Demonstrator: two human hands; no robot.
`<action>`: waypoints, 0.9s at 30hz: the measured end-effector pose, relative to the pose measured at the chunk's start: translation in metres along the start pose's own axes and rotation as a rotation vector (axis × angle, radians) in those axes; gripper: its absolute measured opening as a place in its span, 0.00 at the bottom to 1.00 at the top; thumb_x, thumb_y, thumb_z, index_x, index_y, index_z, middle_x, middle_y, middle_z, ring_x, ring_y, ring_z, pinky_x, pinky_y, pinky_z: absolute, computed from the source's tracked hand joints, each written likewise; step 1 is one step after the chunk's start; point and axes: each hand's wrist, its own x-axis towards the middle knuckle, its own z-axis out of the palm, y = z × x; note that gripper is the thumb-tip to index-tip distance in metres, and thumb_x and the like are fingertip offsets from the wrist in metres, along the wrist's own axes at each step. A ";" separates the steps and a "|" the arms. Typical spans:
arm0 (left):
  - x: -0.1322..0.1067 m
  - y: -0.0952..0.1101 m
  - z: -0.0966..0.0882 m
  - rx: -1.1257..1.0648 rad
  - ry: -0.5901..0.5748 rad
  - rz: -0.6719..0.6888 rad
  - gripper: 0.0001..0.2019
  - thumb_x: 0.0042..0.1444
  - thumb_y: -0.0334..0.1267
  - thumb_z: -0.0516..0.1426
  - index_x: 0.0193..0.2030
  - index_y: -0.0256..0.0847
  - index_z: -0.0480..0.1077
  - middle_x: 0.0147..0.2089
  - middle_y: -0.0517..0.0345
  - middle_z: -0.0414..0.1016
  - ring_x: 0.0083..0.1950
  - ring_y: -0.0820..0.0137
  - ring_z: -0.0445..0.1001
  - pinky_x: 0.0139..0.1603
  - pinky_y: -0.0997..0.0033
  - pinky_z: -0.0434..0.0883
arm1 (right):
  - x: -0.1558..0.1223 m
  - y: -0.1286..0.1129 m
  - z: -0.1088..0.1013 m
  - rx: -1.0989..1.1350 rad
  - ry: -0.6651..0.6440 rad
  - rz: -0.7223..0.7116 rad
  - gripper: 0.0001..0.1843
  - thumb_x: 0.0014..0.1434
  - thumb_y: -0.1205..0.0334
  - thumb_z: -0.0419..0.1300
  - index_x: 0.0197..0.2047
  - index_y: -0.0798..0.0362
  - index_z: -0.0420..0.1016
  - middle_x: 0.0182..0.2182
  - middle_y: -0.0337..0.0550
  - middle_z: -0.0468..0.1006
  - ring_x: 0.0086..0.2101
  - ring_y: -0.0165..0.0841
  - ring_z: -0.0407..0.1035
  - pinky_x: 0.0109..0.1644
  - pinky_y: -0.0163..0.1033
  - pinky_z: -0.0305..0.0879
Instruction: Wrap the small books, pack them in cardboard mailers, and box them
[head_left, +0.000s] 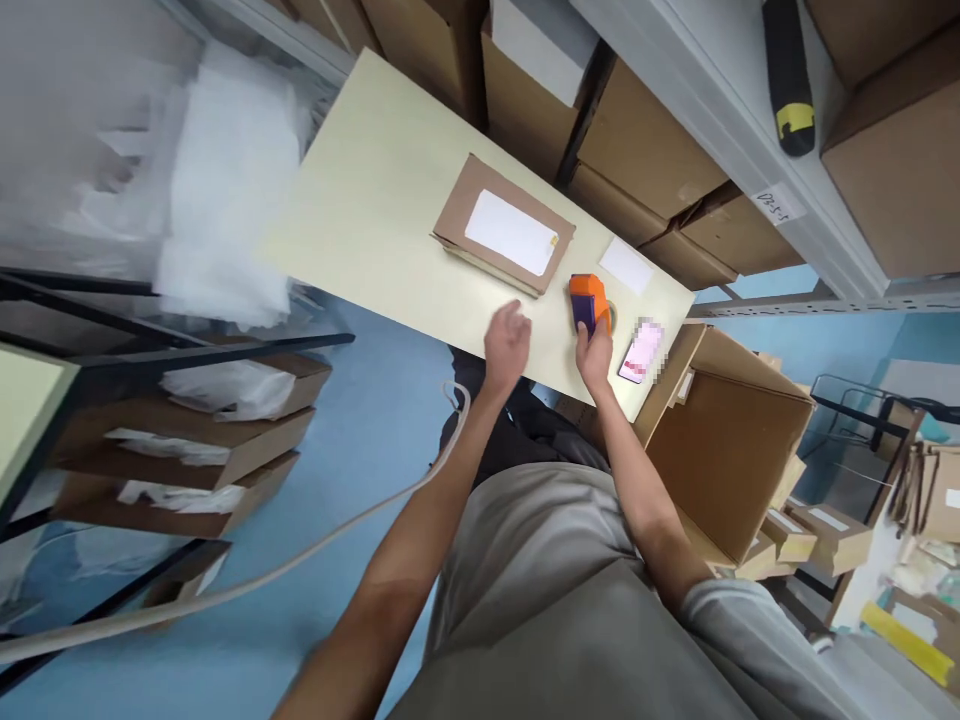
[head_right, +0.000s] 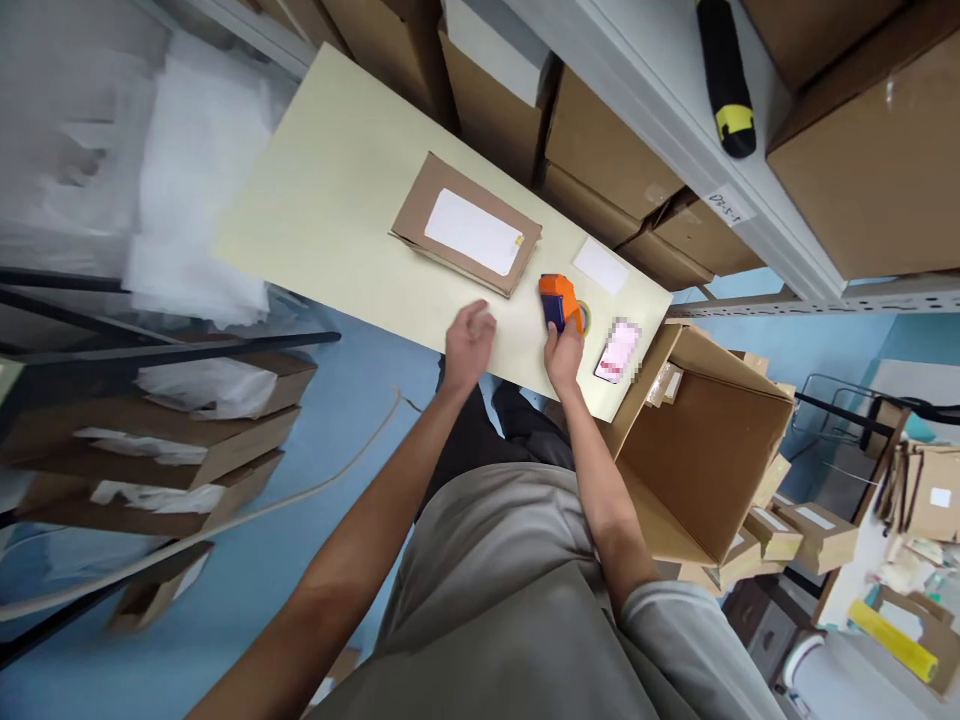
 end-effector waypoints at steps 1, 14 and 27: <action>-0.018 0.001 0.003 -0.042 -0.090 0.012 0.19 0.73 0.48 0.63 0.64 0.43 0.78 0.64 0.41 0.84 0.62 0.55 0.87 0.69 0.53 0.83 | -0.008 -0.001 -0.002 0.091 -0.041 -0.010 0.25 0.80 0.45 0.51 0.64 0.55 0.73 0.57 0.65 0.84 0.59 0.53 0.80 0.69 0.61 0.75; -0.092 0.024 -0.027 0.111 -0.165 0.254 0.13 0.75 0.53 0.63 0.52 0.46 0.79 0.48 0.53 0.85 0.48 0.62 0.85 0.54 0.60 0.83 | -0.083 -0.024 -0.024 0.747 -0.374 0.032 0.35 0.62 0.24 0.71 0.54 0.46 0.84 0.53 0.47 0.89 0.57 0.45 0.82 0.71 0.52 0.75; -0.082 0.040 -0.055 -0.054 -0.164 0.179 0.24 0.70 0.55 0.66 0.68 0.49 0.77 0.63 0.46 0.81 0.65 0.56 0.82 0.59 0.57 0.84 | -0.090 -0.001 -0.048 0.371 -0.470 -0.210 0.36 0.70 0.27 0.67 0.60 0.50 0.85 0.55 0.50 0.90 0.54 0.47 0.84 0.66 0.53 0.80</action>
